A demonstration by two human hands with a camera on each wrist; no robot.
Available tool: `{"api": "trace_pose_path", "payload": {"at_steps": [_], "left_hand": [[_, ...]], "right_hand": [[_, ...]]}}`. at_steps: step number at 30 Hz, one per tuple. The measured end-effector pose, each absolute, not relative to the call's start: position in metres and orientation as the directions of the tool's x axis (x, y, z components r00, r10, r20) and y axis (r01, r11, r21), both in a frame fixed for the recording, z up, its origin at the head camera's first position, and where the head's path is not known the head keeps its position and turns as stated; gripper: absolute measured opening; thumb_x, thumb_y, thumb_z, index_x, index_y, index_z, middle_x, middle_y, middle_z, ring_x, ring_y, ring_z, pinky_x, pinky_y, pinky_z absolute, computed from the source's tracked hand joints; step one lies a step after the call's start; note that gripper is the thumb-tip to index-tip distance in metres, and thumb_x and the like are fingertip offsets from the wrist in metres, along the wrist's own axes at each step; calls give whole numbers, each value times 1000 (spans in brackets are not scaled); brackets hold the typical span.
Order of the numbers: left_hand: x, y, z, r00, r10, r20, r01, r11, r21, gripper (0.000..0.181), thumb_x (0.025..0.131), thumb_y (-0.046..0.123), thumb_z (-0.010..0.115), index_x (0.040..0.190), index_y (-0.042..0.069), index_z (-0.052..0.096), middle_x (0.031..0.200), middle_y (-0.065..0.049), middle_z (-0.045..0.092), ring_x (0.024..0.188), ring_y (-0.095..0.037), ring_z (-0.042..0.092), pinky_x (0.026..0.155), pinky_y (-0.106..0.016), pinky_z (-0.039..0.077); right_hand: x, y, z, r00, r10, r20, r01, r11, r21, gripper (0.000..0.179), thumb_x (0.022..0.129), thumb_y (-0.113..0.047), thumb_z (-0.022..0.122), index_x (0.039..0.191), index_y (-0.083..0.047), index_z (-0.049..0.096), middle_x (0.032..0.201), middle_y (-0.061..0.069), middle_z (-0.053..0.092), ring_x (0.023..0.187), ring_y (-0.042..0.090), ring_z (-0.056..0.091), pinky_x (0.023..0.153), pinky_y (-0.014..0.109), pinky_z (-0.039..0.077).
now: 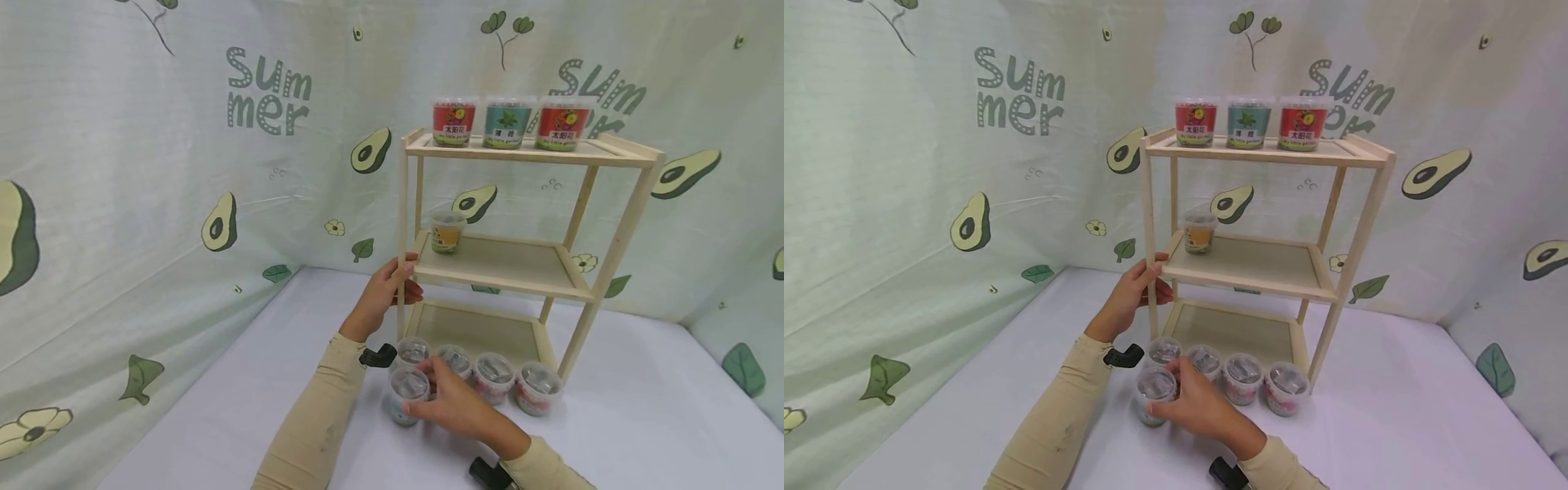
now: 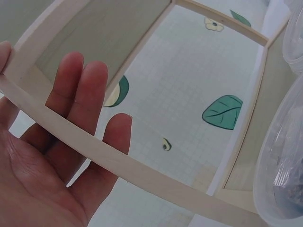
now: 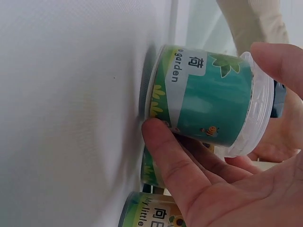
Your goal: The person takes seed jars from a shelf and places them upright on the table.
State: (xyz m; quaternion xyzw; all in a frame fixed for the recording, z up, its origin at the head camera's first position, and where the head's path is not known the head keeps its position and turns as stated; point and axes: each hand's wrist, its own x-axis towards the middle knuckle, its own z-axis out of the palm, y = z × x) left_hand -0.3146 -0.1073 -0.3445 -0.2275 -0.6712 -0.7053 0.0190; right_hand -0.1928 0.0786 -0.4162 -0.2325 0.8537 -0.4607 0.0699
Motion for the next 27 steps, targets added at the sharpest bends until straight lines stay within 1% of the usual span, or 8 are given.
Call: {"api": "trace_pose_path", "payload": {"at_steps": [4, 8, 11, 17, 22, 27], "left_hand": [[-317, -107, -344, -896, 269, 353, 340, -97, 935, 49, 100, 51, 57, 140, 23, 57, 88, -15, 68, 80, -26, 71, 81, -41, 58], [-316, -107, -345, -896, 270, 352, 338, -96, 936, 48, 101, 50, 56, 141, 23, 56, 88, -14, 68, 81, -27, 71, 81, -41, 58], [-315, -107, -344, -895, 279, 349, 335, -97, 937, 50, 101, 50, 56, 142, 24, 55, 89, -15, 68, 83, -29, 71, 83, -44, 58], [-313, -108, -343, -901, 292, 322, 312, -81, 947, 52, 102, 49, 54, 147, 23, 51, 94, -20, 68, 87, -32, 70, 87, -46, 56], [-311, -108, -342, -901, 299, 315, 308, -72, 949, 53, 104, 47, 52, 150, 21, 47, 99, -27, 66, 91, -37, 69, 89, -49, 55], [-312, -108, -343, -902, 290, 319, 312, -74, 947, 51, 104, 48, 52, 148, 23, 49, 95, -21, 68, 87, -32, 70, 87, -46, 56]], "right_hand": [[-194, 77, -416, -881, -461, 107, -344, 468, -814, 71, 84, -40, 82, 130, -1, 44, 125, 15, 57, 119, 28, 56, 93, 44, 48], [-194, 76, -417, -878, -463, 118, -357, 470, -807, 70, 83, -38, 83, 128, -1, 45, 120, 13, 59, 113, 25, 58, 89, 41, 50], [-193, 75, -416, -873, -470, 130, -369, 463, -806, 69, 83, -36, 83, 128, 0, 45, 118, 12, 59, 110, 25, 59, 87, 40, 50], [-191, 74, -418, -871, -472, 139, -386, 481, -787, 68, 84, -40, 82, 128, -3, 45, 120, 12, 59, 112, 25, 58, 88, 42, 49], [-192, 74, -419, -870, -473, 137, -384, 477, -791, 68, 85, -41, 81, 128, -3, 45, 118, 10, 59, 108, 23, 57, 85, 39, 49], [-192, 74, -419, -873, -470, 132, -377, 476, -794, 68, 85, -40, 82, 129, -3, 45, 118, 10, 58, 107, 22, 57, 84, 37, 49]]}}
